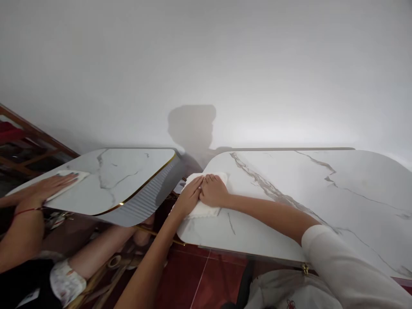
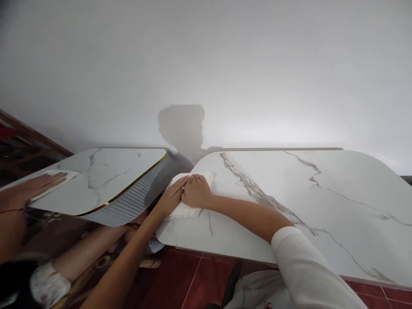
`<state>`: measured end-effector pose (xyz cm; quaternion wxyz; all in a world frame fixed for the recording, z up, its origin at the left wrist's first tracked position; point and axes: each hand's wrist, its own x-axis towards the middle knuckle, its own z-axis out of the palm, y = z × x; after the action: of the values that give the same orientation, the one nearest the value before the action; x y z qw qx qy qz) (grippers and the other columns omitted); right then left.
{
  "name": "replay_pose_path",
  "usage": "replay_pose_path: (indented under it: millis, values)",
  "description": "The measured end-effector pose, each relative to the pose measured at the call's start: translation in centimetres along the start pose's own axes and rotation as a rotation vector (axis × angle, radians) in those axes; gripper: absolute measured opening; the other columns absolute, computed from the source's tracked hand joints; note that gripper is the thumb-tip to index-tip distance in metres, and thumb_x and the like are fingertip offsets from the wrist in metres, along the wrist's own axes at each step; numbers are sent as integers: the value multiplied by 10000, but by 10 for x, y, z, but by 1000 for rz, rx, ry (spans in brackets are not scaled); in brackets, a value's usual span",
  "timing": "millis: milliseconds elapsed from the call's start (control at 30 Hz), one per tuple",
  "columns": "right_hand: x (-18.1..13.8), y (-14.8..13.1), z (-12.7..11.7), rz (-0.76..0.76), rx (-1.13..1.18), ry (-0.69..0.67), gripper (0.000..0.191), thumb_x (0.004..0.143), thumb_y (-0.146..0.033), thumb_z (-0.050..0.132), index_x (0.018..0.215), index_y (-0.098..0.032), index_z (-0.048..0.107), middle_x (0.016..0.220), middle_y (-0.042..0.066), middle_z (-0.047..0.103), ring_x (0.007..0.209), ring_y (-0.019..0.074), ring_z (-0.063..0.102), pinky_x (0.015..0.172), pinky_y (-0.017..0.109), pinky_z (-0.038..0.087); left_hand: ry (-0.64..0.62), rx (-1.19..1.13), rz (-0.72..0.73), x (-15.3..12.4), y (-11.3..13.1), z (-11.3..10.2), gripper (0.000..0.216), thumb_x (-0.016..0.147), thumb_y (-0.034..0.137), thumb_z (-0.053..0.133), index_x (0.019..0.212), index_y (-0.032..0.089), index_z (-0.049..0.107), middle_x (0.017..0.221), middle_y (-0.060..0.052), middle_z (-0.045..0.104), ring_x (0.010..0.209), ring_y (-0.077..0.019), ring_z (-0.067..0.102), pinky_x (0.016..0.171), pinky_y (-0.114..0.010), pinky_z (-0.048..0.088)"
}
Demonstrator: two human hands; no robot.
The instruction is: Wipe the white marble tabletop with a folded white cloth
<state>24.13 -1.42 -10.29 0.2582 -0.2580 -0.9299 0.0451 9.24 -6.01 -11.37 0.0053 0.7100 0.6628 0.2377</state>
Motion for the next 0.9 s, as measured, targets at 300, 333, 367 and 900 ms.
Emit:
replay_pose_path:
  millis: [300, 333, 367, 900]
  values:
    - [70, 67, 22, 105, 33, 14, 476, 869, -280, 459, 1233, 23, 510, 1243, 200, 552, 1172, 257, 453, 1009, 342, 283, -10, -126, -16, 97, -38, 17, 515, 805, 307, 304, 1205, 102, 556, 1283, -116, 562, 1301, -211, 395, 1129, -377, 242]
    - [75, 75, 23, 117, 39, 19, 464, 868, -277, 461, 1227, 11, 516, 1240, 191, 557, 1170, 250, 455, 1012, 335, 277, -14, -124, -10, 106, -40, 21, 508, 806, 287, 302, 1206, 101, 553, 1275, -114, 568, 1304, -204, 391, 1129, -372, 241]
    - [79, 82, 24, 131, 43, 21, 451, 867, -271, 461, 1219, 4, 523, 1236, 185, 561, 1167, 245, 457, 1012, 330, 273, -19, -120, -8, 116, -41, 24, 501, 804, 265, 303, 1208, 103, 550, 1269, -110, 573, 1305, -198, 388, 1129, -370, 242]
    - [67, 180, -3, 335, -74, 6, 398, 921, -249, 364, 1178, -1, 540, 1152, 184, 611, 1089, 260, 513, 967, 365, 291, -118, -89, 155, 221, 16, 75, 464, 821, 181, 319, 1195, 76, 573, 1286, -109, 564, 1184, -199, 501, 1062, -313, 332]
